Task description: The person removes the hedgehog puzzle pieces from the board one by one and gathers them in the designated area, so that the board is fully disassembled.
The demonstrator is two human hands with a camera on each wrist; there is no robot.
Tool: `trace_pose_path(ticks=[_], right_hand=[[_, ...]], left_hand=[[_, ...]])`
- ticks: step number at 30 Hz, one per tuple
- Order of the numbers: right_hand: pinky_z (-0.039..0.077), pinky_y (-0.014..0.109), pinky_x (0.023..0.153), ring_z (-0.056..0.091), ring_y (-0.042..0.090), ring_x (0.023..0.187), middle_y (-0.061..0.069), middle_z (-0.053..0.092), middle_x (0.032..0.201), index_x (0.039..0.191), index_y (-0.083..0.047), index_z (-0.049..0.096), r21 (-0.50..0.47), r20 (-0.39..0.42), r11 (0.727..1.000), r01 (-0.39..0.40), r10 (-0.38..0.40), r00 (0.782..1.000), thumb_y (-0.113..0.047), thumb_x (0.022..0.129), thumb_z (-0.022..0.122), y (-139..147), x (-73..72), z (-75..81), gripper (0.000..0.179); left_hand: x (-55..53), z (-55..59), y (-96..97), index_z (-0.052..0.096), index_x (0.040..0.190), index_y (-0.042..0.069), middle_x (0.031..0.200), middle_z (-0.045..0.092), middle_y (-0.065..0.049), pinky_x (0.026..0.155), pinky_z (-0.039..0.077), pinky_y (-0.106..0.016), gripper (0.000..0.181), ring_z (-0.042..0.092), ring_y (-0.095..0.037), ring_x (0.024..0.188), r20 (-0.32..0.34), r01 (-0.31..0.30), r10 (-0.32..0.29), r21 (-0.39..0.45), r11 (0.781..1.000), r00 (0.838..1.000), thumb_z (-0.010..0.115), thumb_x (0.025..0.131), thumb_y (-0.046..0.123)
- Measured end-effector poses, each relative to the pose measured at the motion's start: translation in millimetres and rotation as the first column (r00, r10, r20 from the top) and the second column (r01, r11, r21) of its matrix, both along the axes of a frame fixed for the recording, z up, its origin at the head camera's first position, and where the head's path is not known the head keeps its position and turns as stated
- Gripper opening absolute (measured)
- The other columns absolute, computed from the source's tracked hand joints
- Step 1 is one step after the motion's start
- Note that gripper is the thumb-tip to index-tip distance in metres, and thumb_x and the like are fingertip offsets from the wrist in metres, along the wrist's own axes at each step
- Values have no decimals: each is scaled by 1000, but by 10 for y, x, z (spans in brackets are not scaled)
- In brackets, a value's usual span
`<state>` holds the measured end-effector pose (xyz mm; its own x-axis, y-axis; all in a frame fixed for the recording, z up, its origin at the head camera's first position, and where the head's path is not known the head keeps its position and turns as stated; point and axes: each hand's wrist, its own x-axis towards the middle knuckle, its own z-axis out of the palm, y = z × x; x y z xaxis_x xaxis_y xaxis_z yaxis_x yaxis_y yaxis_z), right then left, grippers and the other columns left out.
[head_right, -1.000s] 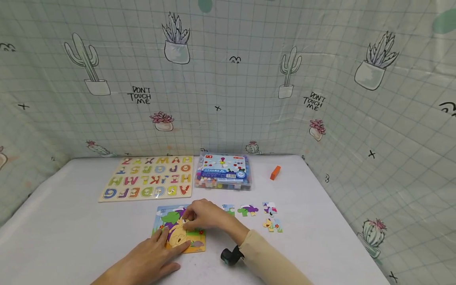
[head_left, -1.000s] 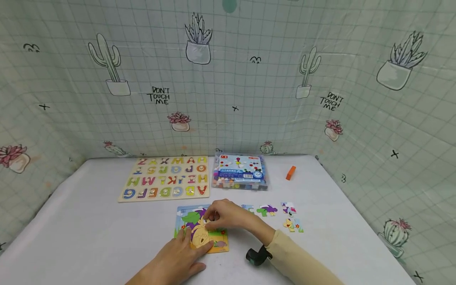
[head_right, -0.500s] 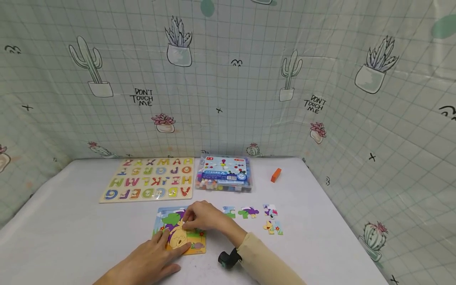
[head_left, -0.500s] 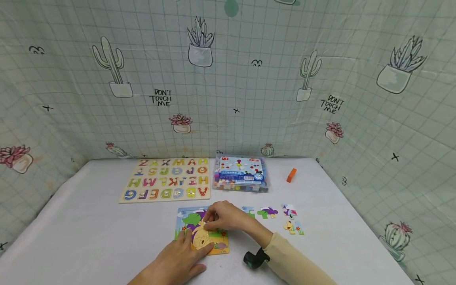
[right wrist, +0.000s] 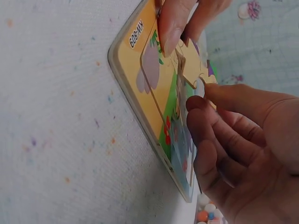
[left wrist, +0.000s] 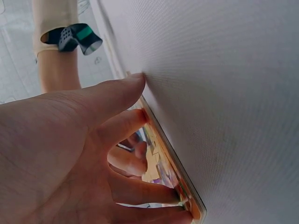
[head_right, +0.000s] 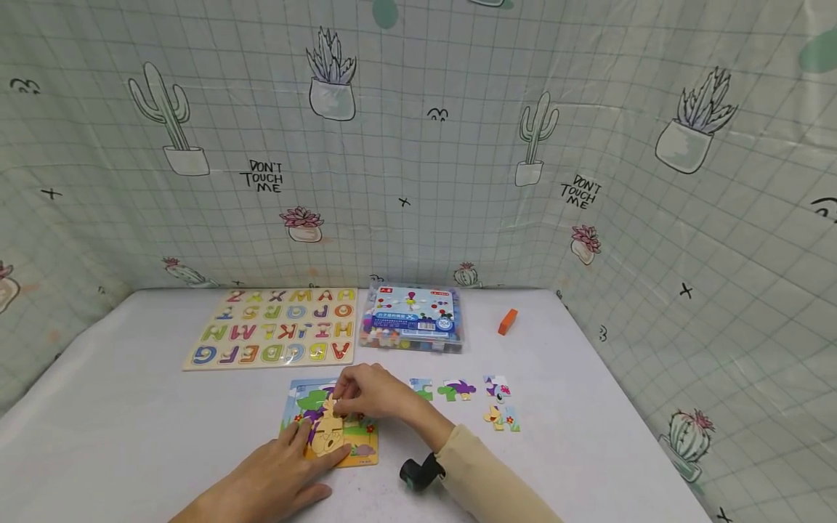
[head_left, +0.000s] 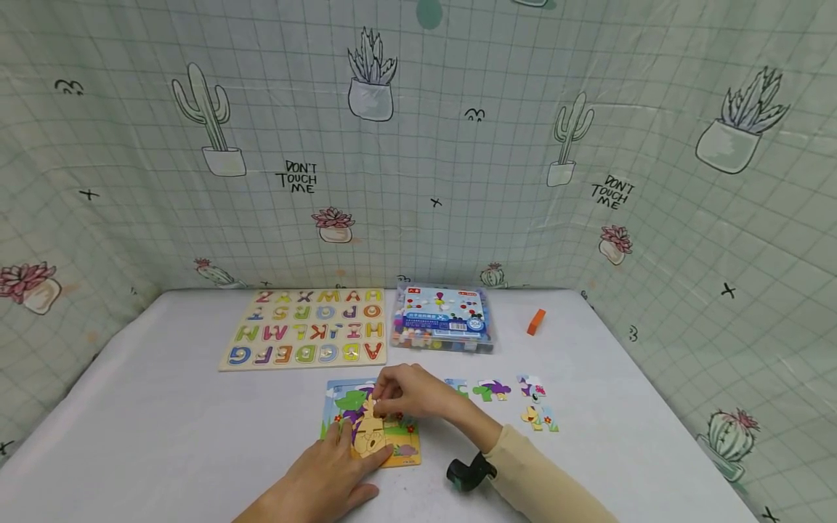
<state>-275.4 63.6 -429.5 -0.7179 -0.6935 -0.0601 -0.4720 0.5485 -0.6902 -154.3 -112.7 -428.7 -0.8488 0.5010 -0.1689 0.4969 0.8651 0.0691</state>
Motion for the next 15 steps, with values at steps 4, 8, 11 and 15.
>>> trace_pose_path(ticks=[4, 8, 11, 15], right_hand=[[51, 15, 64, 62, 1, 66, -5, 70, 79, 98, -12, 68, -26, 5, 999, -27, 27, 1000, -16, 89, 72, -14, 4, -7, 11], [50, 15, 62, 62, 1, 65, -4, 71, 79, 100, -12, 69, -30, 6, 998, -48, 48, 999, -15, 90, 70, -23, 13, -11, 10], [50, 15, 64, 61, 0, 66, -4, 71, 80, 99, -13, 70, -31, -3, 998, -49, 49, 999, -15, 91, 69, -11, 18, -2, 8], [51, 15, 67, 63, 0, 69, -2, 72, 82, 101, -12, 70, -44, -9, 998, -38, 38, 999, -14, 91, 69, 53, 14, 23, 9]], left_hand=[[3, -1, -5, 55, 138, 37, 136, 50, -35, 89, 52, -56, 49, 49, -50, 126, -4, 4, -4, 8, 1000, 1000, 61, 91, 50], [4, 5, -4, 56, 137, 36, 138, 49, -35, 89, 52, -57, 49, 48, -51, 128, 6, 1, -1, 11, 1000, 1000, 61, 91, 51], [2, 10, 1, 55, 138, 37, 138, 49, -35, 90, 52, -57, 49, 47, -50, 129, 17, -4, 4, 2, 1000, 1000, 60, 91, 52], [11, 11, -4, 55, 138, 37, 136, 51, -34, 89, 53, -56, 49, 49, -48, 127, -8, 6, -6, -1, 1000, 1000, 61, 91, 51]])
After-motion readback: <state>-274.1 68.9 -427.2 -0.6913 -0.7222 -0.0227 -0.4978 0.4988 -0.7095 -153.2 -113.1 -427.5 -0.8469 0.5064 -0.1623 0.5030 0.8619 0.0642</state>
